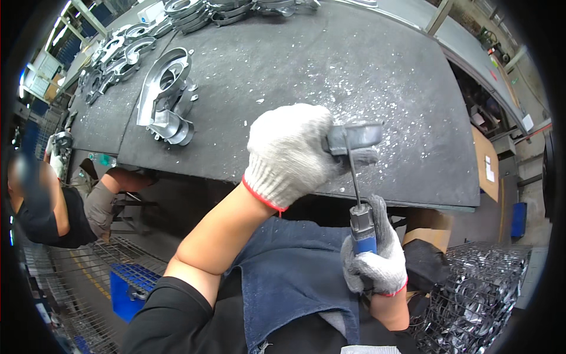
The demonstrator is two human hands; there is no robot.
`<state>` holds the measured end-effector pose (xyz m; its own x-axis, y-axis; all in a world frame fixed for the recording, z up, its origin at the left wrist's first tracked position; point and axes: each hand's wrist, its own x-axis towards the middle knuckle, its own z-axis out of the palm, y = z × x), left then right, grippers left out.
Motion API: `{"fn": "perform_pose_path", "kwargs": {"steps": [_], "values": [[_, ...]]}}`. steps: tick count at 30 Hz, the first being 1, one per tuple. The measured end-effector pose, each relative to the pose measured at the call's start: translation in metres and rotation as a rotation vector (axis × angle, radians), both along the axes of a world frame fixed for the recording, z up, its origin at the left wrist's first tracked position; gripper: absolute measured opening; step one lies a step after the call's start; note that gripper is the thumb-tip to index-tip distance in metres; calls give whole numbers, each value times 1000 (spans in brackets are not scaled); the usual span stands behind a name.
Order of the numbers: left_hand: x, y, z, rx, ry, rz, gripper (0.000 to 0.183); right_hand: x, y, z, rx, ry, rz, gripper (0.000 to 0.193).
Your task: The person deburrs metal parts using a hand file, rotating each piece to scrape along different edges and surfaces, and places the parts on the workbench.
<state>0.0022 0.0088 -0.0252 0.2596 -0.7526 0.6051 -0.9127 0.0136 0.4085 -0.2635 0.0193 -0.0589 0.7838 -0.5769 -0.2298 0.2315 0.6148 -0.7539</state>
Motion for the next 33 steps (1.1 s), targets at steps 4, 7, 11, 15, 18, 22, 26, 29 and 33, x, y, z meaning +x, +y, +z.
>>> {"fn": "perform_pose_path", "kwargs": {"steps": [4, 7, 11, 15, 18, 22, 26, 29, 33], "values": [[-11, -11, 12, 133, -193, 48, 65, -6, -3, 7, -32, 47, -109, 106], [-22, -16, 16, 231, -203, 67, 57, -21, -10, 5, -131, 150, -123, 98], [-38, -26, 19, 358, -186, 48, 59, -22, -10, 15, -528, 459, -106, 84], [-52, -31, 27, 491, -167, 75, 63, -24, -3, 15, -743, 494, -201, 76], [-60, -32, 28, 551, -173, 41, 66, -31, -9, 15, -759, 510, -199, 77], [-55, -34, 7, 433, -158, -59, 45, -35, -15, 46, -213, 511, -135, 82], [-65, -52, 22, 428, -219, -140, 23, -44, -22, 35, -747, 516, -115, 94], [-74, -63, 29, 391, -215, -191, 20, -33, -29, 18, -783, 495, -275, 81], [-91, -63, 29, 451, -182, -170, 37, -25, -26, -4, -796, 517, -353, 67]]}}
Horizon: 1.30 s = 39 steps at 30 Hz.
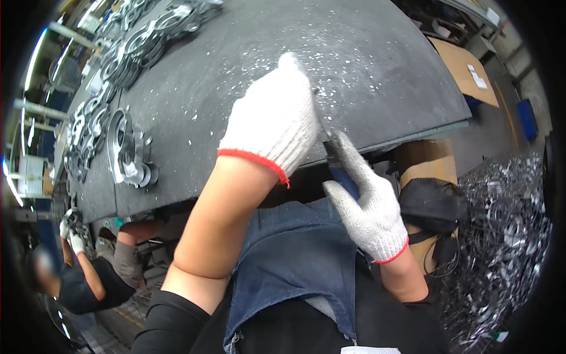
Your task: The person deburrs metal parts using a hand file, rotating each piece to scrape along different edges and surfaces, and places the parts on the workbench.
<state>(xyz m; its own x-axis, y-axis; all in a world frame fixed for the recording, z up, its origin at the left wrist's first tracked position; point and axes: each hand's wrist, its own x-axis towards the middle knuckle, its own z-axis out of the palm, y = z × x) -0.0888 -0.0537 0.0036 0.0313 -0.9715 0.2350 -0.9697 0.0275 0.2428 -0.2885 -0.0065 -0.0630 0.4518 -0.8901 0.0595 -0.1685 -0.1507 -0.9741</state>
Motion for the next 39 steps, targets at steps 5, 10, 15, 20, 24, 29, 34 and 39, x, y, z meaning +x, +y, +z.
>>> {"fn": "perform_pose_path", "kwargs": {"steps": [5, 10, 15, 20, 24, 29, 34, 39], "values": [[-14, 5, -4, 35, 4, 9, 60, -12, -4, 42, 778, -118, 45, 73], [-12, -12, -5, 81, 7, -15, 48, -19, 3, 16, -229, 390, -52, 62], [-29, -37, -5, 169, -150, -87, 36, -27, -6, 4, -577, 836, -242, 67], [-16, -40, 3, 215, -143, -95, 34, -38, -24, 4, -437, 889, -226, 68], [16, -20, 6, -84, 172, -219, 41, -43, -30, -17, -214, 272, -143, 81], [100, 45, 6, -84, 447, -19, 48, -25, -1, -15, 15, -10, -88, 98], [89, 67, -11, -62, 700, 26, 46, 1, 23, -8, -11, -183, 103, 96], [77, 80, -26, -201, 417, 12, 46, 24, 26, 31, -88, 109, 162, 64]]}}
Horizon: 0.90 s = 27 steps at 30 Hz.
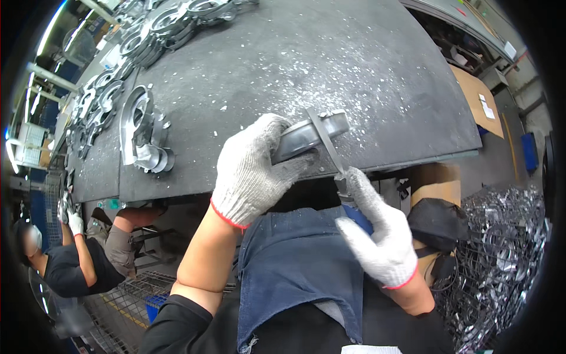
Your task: The person deburrs metal parts using a hand file, rotating each piece to scrape along different edges and surfaces, and places the parts on the workbench.
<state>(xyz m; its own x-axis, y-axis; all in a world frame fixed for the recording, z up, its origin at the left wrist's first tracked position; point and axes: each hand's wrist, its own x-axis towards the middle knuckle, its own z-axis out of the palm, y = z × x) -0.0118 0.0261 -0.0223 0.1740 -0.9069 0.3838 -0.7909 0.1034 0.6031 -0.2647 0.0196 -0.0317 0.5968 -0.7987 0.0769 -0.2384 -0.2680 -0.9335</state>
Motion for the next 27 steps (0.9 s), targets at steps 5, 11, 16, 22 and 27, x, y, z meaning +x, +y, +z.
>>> {"fn": "perform_pose_path", "kwargs": {"steps": [5, 11, 16, 22, 27], "values": [[-24, 9, 2, 60, -80, -42, 42, -13, 11, 17, 25, 10, -65, 63], [-27, 9, 3, 50, -29, 23, 41, -14, 17, 18, -59, 55, -41, 61], [-29, 9, 0, 49, -62, 6, 41, -18, 10, 23, 294, 0, 10, 74], [-19, 14, 0, 52, 6, 74, 44, -18, 2, 21, 194, -47, 65, 66], [30, 14, 0, 164, 28, 32, 35, -25, -10, 8, 359, -135, 120, 104]]}}
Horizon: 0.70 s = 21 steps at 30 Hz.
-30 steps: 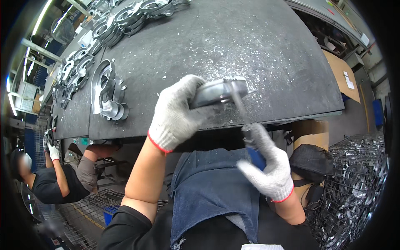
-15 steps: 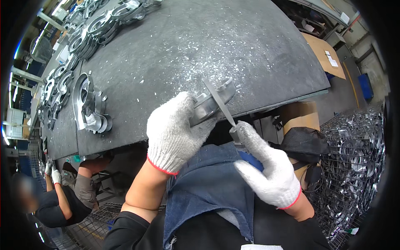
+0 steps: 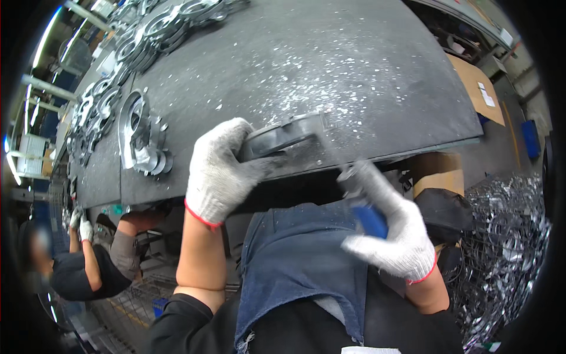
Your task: The person deburrs metal parts using a hand file, rotating each piece to scrape along different edges and surfaces, and places the parts on the workbench.
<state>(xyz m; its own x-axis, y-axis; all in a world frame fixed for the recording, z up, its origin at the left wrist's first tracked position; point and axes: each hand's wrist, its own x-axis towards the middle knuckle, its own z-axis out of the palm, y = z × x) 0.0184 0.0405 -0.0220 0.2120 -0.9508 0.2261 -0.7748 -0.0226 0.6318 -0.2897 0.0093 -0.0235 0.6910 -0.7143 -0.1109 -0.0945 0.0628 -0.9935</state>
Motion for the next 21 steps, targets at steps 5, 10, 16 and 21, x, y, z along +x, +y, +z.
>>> {"fn": "perform_pose_path", "kwargs": {"steps": [5, 10, 16, 21], "values": [[6, -4, -7, -104, 162, -51, 35, 37, -1, -21, -365, 148, -32, 81], [-4, 4, -12, -44, -47, 32, 48, 33, -3, -18, -483, 263, -32, 65], [-11, -2, -15, -68, -257, 129, 57, 35, 2, -23, -660, 337, -46, 67], [-12, -6, -18, -63, -171, 197, 56, 40, 13, -26, -747, 336, -34, 68]]}}
